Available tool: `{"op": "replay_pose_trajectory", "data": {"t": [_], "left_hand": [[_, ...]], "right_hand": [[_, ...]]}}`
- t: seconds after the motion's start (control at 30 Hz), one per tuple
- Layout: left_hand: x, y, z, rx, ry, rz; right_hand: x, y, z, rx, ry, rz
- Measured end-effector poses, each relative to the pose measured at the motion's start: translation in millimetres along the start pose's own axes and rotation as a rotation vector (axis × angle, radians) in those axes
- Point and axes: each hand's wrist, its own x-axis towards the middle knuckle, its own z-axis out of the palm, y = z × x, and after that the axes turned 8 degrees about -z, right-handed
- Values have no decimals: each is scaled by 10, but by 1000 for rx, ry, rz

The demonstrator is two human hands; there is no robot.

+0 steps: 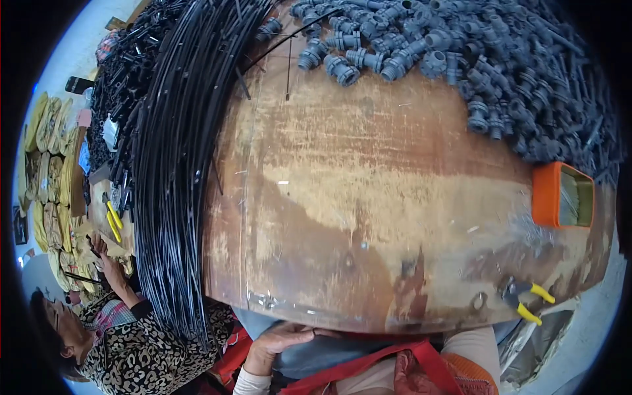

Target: Bundling plastic components together and trimming the ties with pliers at a workbench.

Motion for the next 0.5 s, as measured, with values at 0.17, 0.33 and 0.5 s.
{"op": "replay_pose_trajectory", "data": {"t": [0.17,0.33,0.5], "left_hand": [[34,149,223,-85,-181,259],[107,59,283,-29,-265,432],[-181,-415,767,633,-42,160]], "right_hand": [[-784,143,-422,-16,-60,19],[-1711,27,-497,50,-71,157],[-1456,-2025,-1147,260,-520,482]]}}
